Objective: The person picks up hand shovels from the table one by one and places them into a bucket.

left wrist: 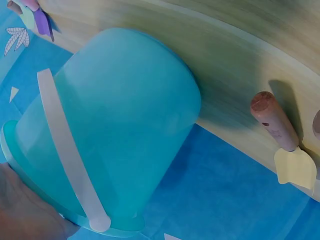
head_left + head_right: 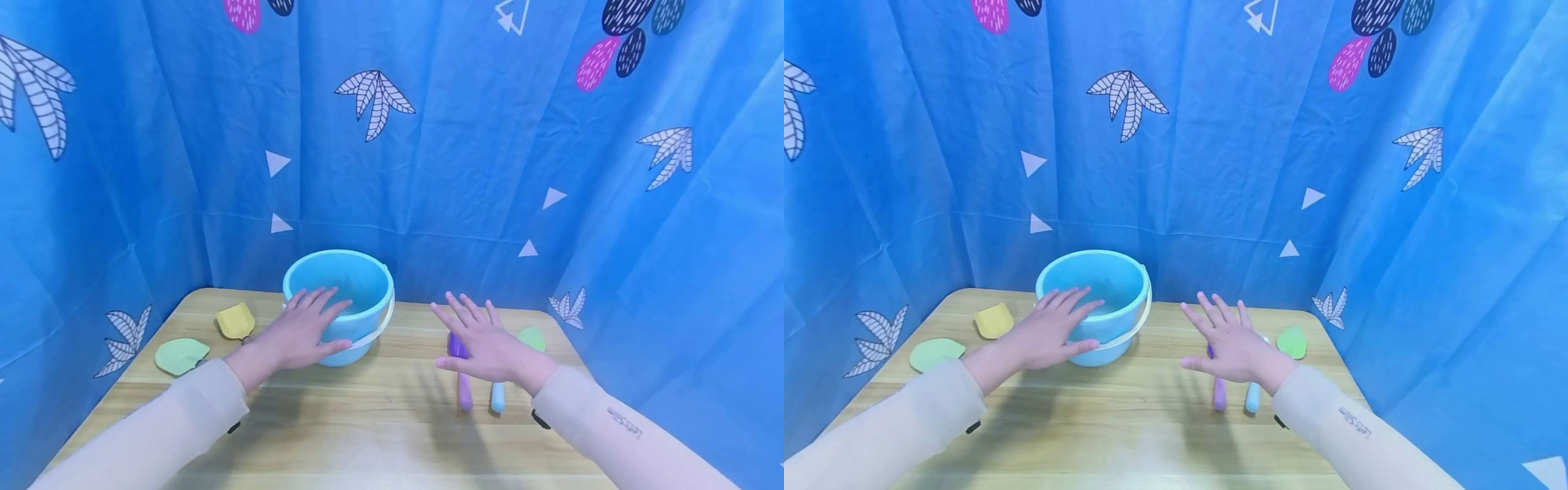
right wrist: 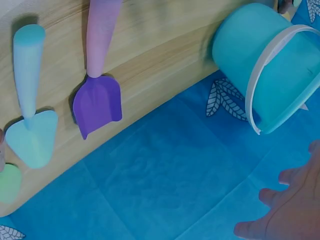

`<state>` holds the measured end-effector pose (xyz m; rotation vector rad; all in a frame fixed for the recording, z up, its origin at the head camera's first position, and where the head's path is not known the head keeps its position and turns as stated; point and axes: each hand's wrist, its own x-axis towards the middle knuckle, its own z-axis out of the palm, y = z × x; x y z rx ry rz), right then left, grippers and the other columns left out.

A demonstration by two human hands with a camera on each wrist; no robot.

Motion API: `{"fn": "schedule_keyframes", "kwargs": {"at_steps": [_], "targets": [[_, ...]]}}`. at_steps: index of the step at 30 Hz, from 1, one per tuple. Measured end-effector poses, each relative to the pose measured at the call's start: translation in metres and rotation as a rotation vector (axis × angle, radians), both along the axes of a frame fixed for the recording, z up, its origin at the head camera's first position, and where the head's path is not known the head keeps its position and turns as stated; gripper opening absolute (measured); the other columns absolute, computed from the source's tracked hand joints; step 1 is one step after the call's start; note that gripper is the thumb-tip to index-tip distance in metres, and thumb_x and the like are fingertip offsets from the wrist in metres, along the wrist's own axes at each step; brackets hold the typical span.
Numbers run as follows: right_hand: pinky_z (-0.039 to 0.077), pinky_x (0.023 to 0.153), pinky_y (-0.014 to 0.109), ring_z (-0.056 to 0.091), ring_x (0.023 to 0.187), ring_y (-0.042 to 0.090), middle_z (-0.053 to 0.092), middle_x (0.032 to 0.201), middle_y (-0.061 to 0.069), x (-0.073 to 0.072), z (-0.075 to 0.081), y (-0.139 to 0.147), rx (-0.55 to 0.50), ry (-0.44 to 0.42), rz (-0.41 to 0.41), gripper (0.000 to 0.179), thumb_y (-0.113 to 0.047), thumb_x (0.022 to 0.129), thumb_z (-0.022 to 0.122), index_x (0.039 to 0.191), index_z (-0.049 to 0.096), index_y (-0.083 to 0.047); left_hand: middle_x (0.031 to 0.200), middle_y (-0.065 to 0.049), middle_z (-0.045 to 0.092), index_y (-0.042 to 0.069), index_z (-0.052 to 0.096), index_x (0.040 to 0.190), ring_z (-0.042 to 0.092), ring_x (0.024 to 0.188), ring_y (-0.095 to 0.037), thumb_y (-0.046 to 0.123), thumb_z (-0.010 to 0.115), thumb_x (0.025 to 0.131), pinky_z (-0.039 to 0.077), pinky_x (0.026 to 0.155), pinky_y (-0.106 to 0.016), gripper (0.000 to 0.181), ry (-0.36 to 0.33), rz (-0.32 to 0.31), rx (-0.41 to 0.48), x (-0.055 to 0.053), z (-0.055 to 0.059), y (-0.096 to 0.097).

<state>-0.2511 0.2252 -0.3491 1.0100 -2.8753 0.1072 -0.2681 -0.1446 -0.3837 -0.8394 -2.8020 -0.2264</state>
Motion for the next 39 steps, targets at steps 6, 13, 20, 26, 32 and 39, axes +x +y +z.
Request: {"fn": "schedule_keyframes", "kwargs": {"at_steps": [6,13,20,26,32,39], "targets": [[0.005,0.11,0.073,0.011,0.15,0.043,0.011,0.166,0.012,-0.004,-0.001,-0.004,-0.002,0.005,0.014,0.088,-0.067,0.093,0.051,0.161,0.016,-0.024,0.145,-0.011,0.051,0.015,0.05,0.146,0.041,0.137,-0.035,0.067,0.049,0.094,0.022,0.112,-0.061,0.073,-0.012,0.005,-0.011,-0.001,0.002,0.002],[0.006,0.11,0.072,0.008,0.151,0.04,0.009,0.167,0.011,-0.007,0.0,-0.012,0.001,0.002,0.031,0.089,-0.068,0.093,0.05,0.161,0.013,-0.027,0.134,-0.006,0.06,0.016,0.055,0.139,0.049,0.13,-0.031,0.07,0.045,0.094,0.028,0.109,-0.059,0.071,-0.023,0.015,-0.02,-0.002,0.002,0.003],[0.004,0.113,0.069,0.005,0.153,0.037,0.004,0.167,0.007,-0.009,0.005,-0.034,0.035,-0.019,0.038,0.09,-0.075,0.091,0.043,0.161,0.009,-0.03,0.125,-0.003,0.064,0.015,0.058,0.134,0.054,0.121,-0.029,0.072,0.042,0.094,0.031,0.106,-0.058,0.071,-0.015,0.017,-0.025,-0.003,0.003,0.003],[0.003,0.114,0.068,0.003,0.153,0.035,0.002,0.167,0.006,-0.011,0.007,-0.049,0.03,-0.031,0.058,0.089,-0.075,0.091,0.042,0.161,0.007,-0.032,0.115,0.0,0.065,0.016,0.06,0.13,0.057,0.111,-0.025,0.066,0.049,0.095,0.034,0.101,-0.056,0.062,-0.006,0.012,-0.028,-0.006,0.0,0.003],[0.003,0.115,0.066,0.001,0.153,0.034,0.001,0.167,0.005,-0.013,0.009,-0.062,0.029,-0.043,0.07,0.089,-0.074,0.092,0.042,0.161,0.009,-0.03,0.101,0.005,0.064,0.016,0.062,0.121,0.057,0.1,-0.021,0.063,0.054,0.094,0.036,0.097,-0.054,0.055,0.0,0.024,-0.031,-0.007,-0.001,0.004],[0.002,0.115,0.065,0.001,0.153,0.033,-0.001,0.167,0.003,-0.015,0.01,-0.072,0.045,-0.044,0.079,0.09,-0.077,0.091,0.04,0.161,0.005,-0.033,0.111,0.0,0.067,0.014,0.061,0.127,0.058,0.105,-0.024,0.059,0.057,0.094,0.037,0.097,-0.055,0.056,-0.005,0.032,-0.049,-0.006,0.0,0.004]]}}
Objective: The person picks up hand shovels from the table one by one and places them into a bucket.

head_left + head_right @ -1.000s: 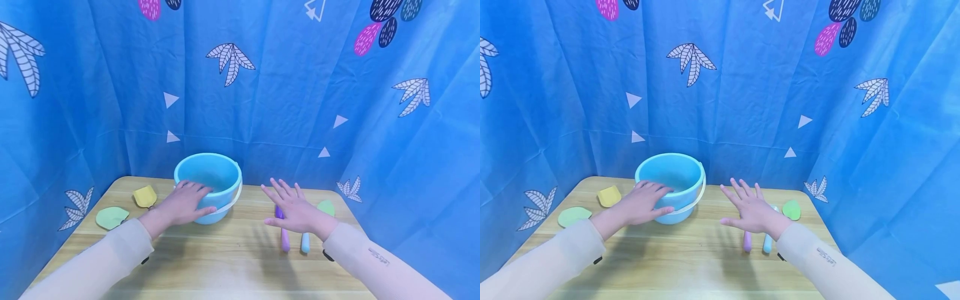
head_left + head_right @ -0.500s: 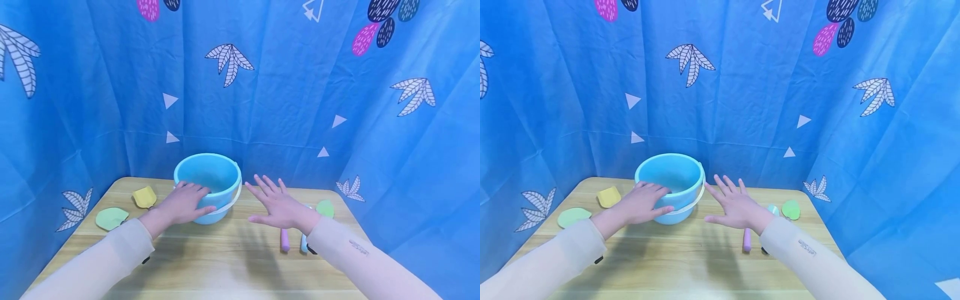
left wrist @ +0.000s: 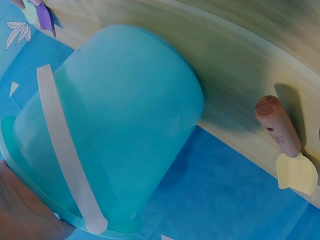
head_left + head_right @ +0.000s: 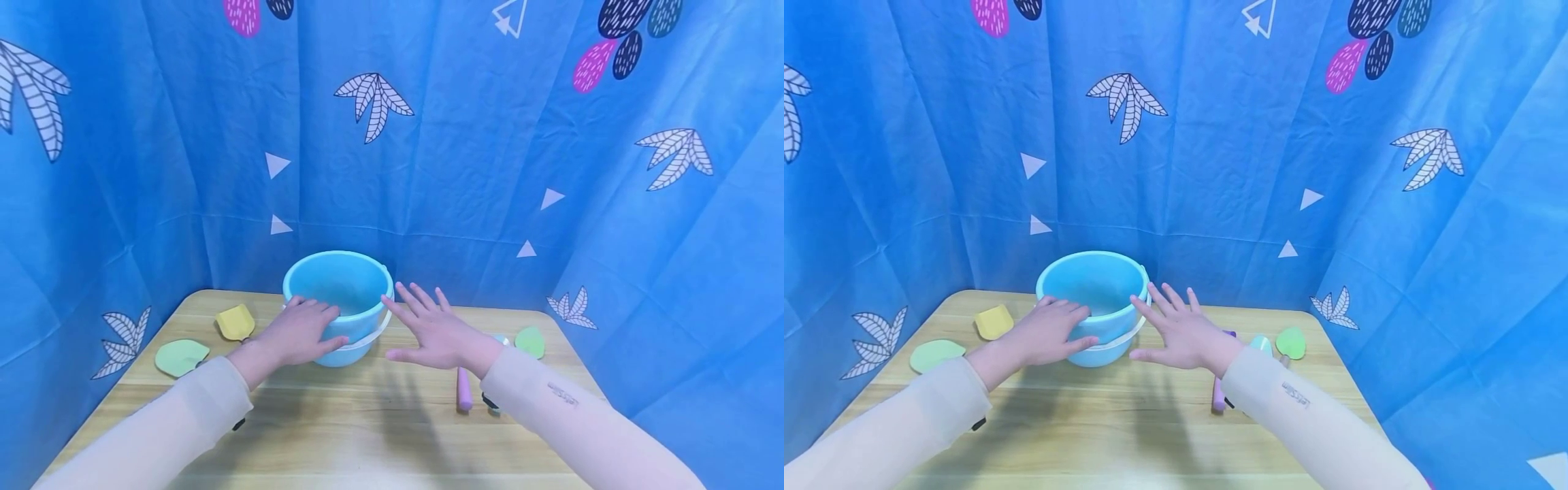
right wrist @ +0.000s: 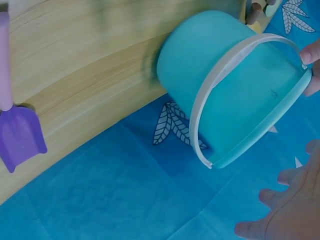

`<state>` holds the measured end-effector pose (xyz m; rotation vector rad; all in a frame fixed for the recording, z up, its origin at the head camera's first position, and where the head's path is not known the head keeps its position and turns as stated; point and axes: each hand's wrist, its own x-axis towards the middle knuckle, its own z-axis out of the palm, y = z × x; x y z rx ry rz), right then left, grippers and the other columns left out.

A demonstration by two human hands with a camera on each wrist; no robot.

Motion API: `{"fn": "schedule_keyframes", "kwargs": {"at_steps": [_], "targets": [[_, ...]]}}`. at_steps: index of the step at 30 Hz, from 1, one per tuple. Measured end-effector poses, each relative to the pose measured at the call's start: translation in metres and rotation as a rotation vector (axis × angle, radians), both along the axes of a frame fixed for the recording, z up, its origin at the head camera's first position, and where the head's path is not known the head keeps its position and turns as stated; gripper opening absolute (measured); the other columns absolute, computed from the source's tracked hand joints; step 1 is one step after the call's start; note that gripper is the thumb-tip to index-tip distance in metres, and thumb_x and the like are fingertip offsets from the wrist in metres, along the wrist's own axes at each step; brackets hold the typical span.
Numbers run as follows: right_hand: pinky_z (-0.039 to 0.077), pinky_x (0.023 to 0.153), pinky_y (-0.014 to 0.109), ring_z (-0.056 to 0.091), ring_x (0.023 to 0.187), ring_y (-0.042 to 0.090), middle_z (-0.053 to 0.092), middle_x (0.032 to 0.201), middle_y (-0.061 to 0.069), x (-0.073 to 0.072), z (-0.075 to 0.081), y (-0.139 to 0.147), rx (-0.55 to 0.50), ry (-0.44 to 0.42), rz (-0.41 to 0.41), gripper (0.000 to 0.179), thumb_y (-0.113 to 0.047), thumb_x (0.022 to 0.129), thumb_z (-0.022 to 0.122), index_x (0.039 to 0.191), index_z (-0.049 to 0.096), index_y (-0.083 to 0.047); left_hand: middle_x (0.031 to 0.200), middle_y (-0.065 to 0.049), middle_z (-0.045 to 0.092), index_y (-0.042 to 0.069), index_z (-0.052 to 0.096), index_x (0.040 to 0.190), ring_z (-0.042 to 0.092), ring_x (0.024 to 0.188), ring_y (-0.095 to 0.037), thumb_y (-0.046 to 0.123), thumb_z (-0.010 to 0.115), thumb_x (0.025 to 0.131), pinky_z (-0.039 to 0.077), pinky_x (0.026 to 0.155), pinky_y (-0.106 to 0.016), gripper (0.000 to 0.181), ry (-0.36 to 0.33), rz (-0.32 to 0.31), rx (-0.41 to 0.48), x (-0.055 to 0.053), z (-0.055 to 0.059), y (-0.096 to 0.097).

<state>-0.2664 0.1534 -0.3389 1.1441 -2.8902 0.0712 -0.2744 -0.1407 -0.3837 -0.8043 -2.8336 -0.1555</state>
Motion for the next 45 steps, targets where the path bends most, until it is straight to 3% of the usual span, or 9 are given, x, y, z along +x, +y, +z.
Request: {"fn": "schedule_keyframes", "kwargs": {"at_steps": [9,16,31,45], "targets": [[0.004,0.115,0.066,-0.001,0.153,0.032,-0.001,0.168,0.004,-0.005,0.001,-0.01,0.047,-0.007,0.003,0.092,-0.082,0.089,0.032,0.16,0.001,-0.034,0.114,-0.001,0.067,0.015,0.061,0.126,0.058,0.106,-0.023,0.054,0.064,0.092,0.037,0.097,-0.053,0.052,0.004,0.009,-0.006,0.0,-0.001,0.001],[0.003,0.116,0.064,-0.003,0.153,0.03,-0.004,0.167,0.002,-0.008,0.0,-0.017,0.078,-0.02,-0.003,0.09,-0.08,0.091,0.034,0.16,0.0,-0.034,0.105,0.002,0.066,0.016,0.062,0.119,0.057,0.098,-0.02,0.048,0.068,0.09,0.038,0.093,-0.051,0.043,0.016,-0.001,0.011,-0.001,-0.002,0.0],[0.002,0.12,0.053,-0.003,0.153,0.028,-0.006,0.167,0.002,-0.026,-0.015,-0.028,0.056,-0.045,0.002,0.089,-0.077,0.092,0.035,0.16,0.0,-0.033,0.097,0.005,0.063,0.018,0.061,0.111,0.055,0.091,-0.018,0.046,0.068,0.089,0.038,0.088,-0.047,0.036,0.059,-0.008,-0.003,-0.003,-0.004,0.0],[0.004,0.119,0.055,0.003,0.153,0.031,-0.001,0.167,0.005,-0.033,-0.021,-0.036,0.09,-0.06,0.001,0.088,-0.077,0.093,0.032,0.161,0.004,-0.03,0.098,0.004,0.065,0.017,0.062,0.111,0.057,0.092,-0.019,0.044,0.069,0.089,0.039,0.088,-0.047,0.035,0.081,-0.015,0.012,-0.003,-0.005,-0.001]]}}
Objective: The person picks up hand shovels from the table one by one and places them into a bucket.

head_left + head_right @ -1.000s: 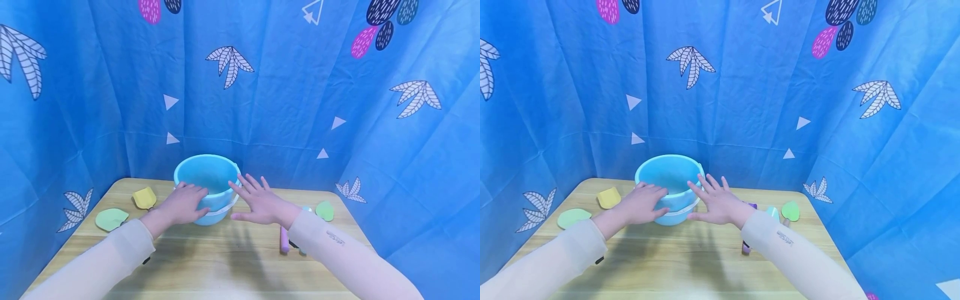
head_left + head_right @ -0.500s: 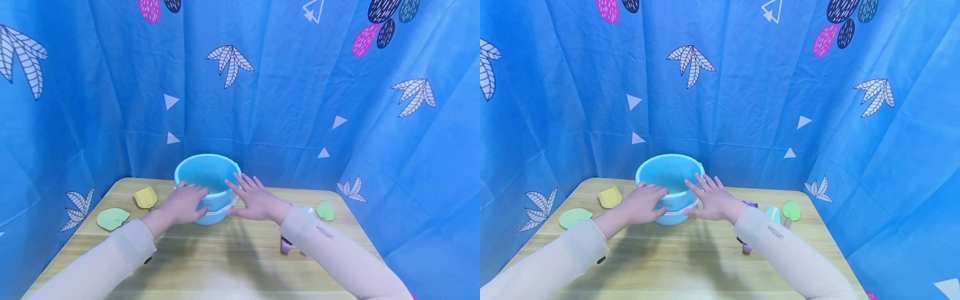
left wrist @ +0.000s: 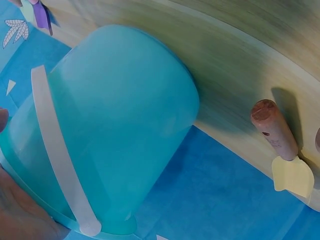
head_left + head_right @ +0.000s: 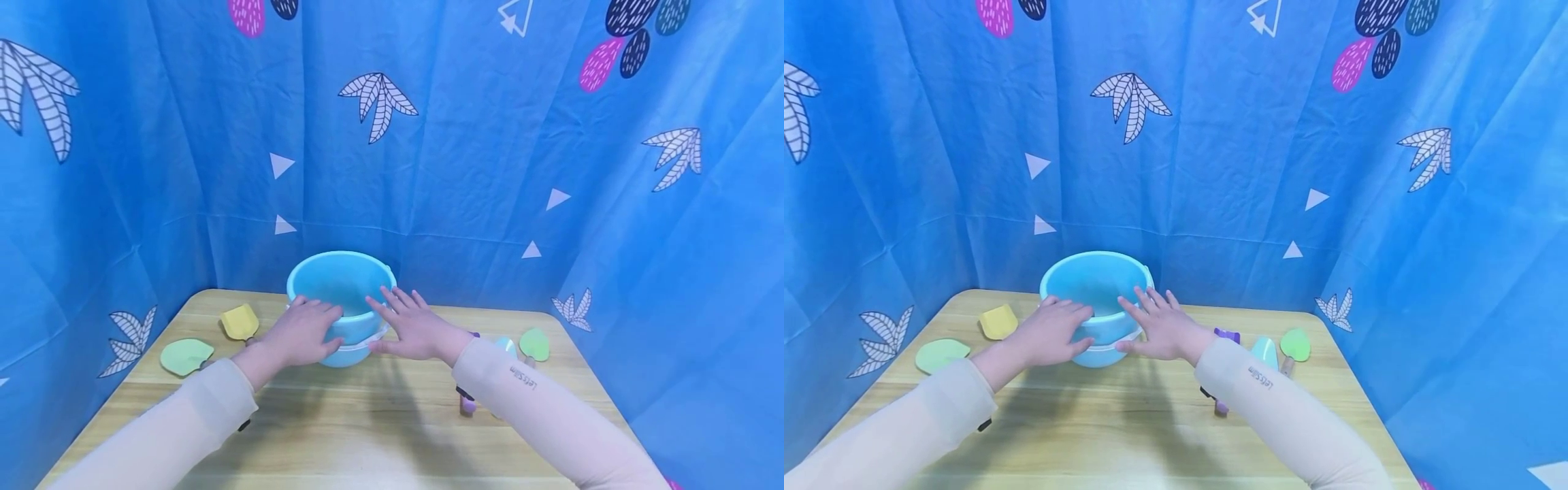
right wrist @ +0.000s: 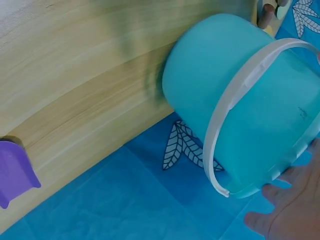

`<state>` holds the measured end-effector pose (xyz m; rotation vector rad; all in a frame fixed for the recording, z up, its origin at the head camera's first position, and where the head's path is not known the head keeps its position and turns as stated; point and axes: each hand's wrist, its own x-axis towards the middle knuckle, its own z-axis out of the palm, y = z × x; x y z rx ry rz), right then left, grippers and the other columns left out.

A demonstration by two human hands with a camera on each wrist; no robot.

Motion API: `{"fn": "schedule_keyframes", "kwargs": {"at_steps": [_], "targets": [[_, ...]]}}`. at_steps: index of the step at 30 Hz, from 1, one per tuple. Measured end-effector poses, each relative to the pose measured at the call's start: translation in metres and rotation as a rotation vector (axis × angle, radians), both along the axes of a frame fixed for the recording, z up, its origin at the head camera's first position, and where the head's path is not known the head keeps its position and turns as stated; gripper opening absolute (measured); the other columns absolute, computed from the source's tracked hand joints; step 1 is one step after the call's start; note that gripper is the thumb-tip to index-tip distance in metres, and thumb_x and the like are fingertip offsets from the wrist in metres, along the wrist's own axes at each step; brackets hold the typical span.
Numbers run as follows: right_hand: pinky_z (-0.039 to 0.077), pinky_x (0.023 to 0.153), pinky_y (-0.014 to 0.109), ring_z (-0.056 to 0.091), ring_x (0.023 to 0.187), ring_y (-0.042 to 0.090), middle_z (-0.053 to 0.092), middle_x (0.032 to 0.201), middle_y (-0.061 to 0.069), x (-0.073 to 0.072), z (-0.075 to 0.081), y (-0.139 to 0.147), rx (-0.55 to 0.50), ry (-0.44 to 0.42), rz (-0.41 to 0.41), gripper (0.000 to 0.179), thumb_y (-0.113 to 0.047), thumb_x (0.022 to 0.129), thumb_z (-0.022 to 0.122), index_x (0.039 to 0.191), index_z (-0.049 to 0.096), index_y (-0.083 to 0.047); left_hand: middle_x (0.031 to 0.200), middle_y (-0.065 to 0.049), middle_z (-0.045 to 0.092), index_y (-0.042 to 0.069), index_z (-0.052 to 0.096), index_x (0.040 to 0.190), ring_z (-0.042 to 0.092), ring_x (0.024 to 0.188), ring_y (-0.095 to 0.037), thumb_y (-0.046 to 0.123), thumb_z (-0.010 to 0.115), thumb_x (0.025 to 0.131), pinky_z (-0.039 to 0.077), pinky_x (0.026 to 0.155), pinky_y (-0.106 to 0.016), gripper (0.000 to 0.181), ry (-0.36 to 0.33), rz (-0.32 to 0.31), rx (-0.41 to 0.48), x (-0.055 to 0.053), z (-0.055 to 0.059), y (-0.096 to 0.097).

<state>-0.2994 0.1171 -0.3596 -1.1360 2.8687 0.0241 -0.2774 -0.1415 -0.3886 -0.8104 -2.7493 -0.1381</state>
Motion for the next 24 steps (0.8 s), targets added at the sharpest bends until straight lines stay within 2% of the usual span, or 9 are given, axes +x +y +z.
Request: {"fn": "schedule_keyframes", "kwargs": {"at_steps": [7,18,24], "targets": [[0.003,0.119,0.055,0.003,0.153,0.031,0.005,0.168,0.006,-0.003,0.001,-0.003,-0.011,-0.005,0.003,0.084,-0.077,0.093,0.028,0.161,0.01,-0.031,0.103,0.003,0.066,0.016,0.062,0.117,0.058,0.096,-0.02,0.045,0.069,0.089,0.039,0.09,-0.048,0.041,0.004,0.003,-0.002,-0.001,-0.001,0.0],[0.0,0.12,0.049,0.002,0.153,0.029,0.01,0.167,0.008,-0.012,-0.001,-0.011,-0.047,-0.032,-0.005,0.079,-0.073,0.096,0.029,0.161,0.016,-0.029,0.1,0.003,0.066,0.016,0.063,0.115,0.058,0.094,-0.019,0.044,0.069,0.089,0.039,0.088,-0.047,0.04,0.022,0.0,0.008,0.0,-0.002,0.0],[0.003,0.121,0.048,0.003,0.154,0.028,0.014,0.167,0.008,-0.017,-0.003,-0.015,-0.071,-0.039,-0.01,0.076,-0.07,0.098,0.029,0.16,0.022,-0.027,0.1,0.003,0.066,0.015,0.063,0.114,0.058,0.093,-0.019,0.044,0.068,0.089,0.039,0.087,-0.046,0.039,0.029,-0.002,0.008,0.001,-0.002,0.001]]}}
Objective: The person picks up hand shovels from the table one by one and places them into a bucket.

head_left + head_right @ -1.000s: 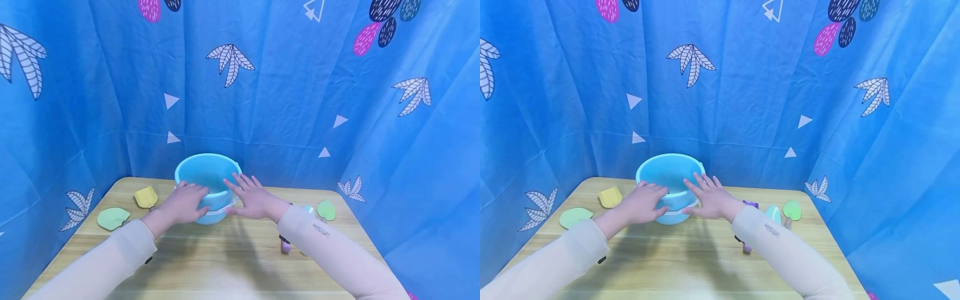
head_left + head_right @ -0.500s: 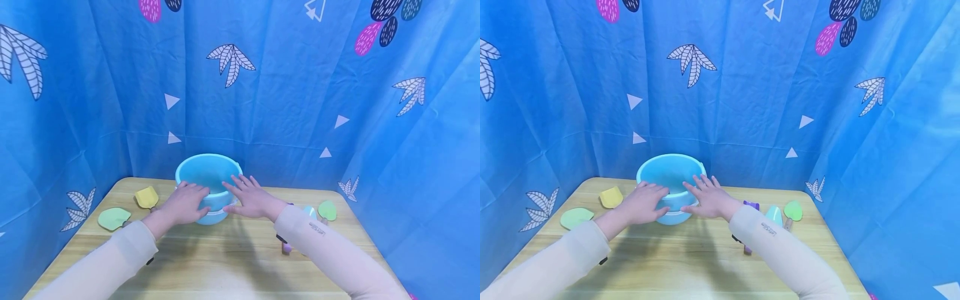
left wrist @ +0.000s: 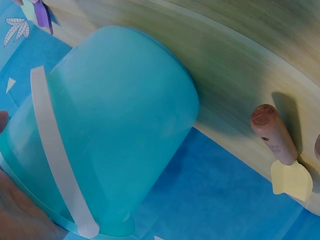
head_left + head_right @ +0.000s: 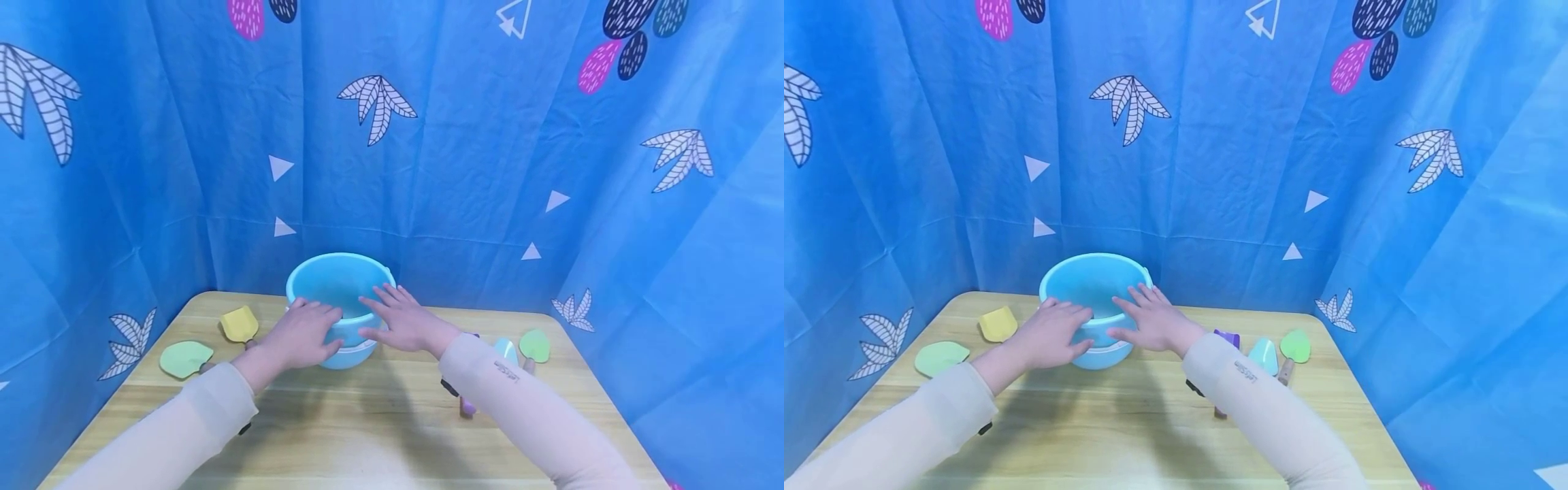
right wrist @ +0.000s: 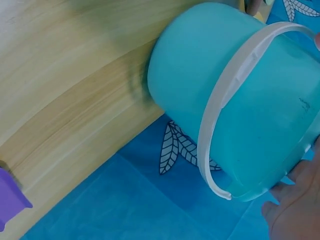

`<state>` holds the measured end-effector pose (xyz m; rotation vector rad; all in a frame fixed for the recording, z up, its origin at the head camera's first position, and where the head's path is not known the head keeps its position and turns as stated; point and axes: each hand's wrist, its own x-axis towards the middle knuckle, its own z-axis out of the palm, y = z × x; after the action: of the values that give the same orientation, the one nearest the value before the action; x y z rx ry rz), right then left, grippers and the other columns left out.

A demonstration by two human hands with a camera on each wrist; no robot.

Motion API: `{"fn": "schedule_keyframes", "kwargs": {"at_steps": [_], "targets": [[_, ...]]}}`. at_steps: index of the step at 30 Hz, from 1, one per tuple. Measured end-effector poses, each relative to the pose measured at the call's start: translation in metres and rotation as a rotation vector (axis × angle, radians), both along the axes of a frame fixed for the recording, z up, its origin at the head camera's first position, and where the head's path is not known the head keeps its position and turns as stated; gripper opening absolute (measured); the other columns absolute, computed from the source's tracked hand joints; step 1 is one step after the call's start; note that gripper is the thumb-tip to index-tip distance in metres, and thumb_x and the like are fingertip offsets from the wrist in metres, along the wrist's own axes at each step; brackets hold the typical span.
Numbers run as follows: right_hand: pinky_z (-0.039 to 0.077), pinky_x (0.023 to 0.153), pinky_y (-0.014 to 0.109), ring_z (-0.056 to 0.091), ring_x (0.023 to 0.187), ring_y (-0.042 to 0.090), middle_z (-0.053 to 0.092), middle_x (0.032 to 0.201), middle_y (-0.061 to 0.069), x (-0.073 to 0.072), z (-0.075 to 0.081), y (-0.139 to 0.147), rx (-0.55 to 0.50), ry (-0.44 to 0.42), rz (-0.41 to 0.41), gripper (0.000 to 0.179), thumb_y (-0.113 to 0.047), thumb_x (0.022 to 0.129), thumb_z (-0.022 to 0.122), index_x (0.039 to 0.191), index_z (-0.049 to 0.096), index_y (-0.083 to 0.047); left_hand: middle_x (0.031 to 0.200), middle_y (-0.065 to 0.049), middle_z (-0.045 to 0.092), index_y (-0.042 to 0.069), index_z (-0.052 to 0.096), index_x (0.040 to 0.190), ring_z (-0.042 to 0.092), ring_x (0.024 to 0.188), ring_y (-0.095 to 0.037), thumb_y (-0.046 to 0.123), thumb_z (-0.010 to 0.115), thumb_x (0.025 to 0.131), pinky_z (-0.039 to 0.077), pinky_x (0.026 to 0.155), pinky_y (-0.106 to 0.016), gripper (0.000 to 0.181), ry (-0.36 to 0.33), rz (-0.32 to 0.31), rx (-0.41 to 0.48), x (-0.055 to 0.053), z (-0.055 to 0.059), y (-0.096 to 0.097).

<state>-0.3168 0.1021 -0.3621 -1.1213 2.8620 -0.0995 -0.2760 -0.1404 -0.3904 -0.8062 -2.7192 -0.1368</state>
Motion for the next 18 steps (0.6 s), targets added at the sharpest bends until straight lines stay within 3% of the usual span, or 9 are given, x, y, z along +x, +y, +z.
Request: {"fn": "schedule_keyframes", "kwargs": {"at_steps": [8,18], "targets": [[0.005,0.121,0.047,0.007,0.153,0.029,0.023,0.164,0.009,-0.008,-0.005,-0.007,-0.072,-0.004,0.032,0.069,-0.063,0.102,0.031,0.158,0.03,-0.022,0.102,0.003,0.067,0.015,0.063,0.116,0.059,0.094,-0.019,0.043,0.069,0.089,0.038,0.087,-0.046,0.039,0.005,0.005,0.006,-0.001,-0.002,0.001],[0.004,0.121,0.047,0.011,0.153,0.028,0.032,0.161,0.01,-0.013,-0.009,-0.01,-0.074,0.032,0.058,0.065,-0.061,0.102,0.032,0.151,0.044,-0.02,0.097,0.005,0.066,0.017,0.063,0.111,0.058,0.091,-0.018,0.044,0.07,0.089,0.038,0.085,-0.045,0.036,0.034,0.002,0.009,-0.002,-0.006,0.002]]}}
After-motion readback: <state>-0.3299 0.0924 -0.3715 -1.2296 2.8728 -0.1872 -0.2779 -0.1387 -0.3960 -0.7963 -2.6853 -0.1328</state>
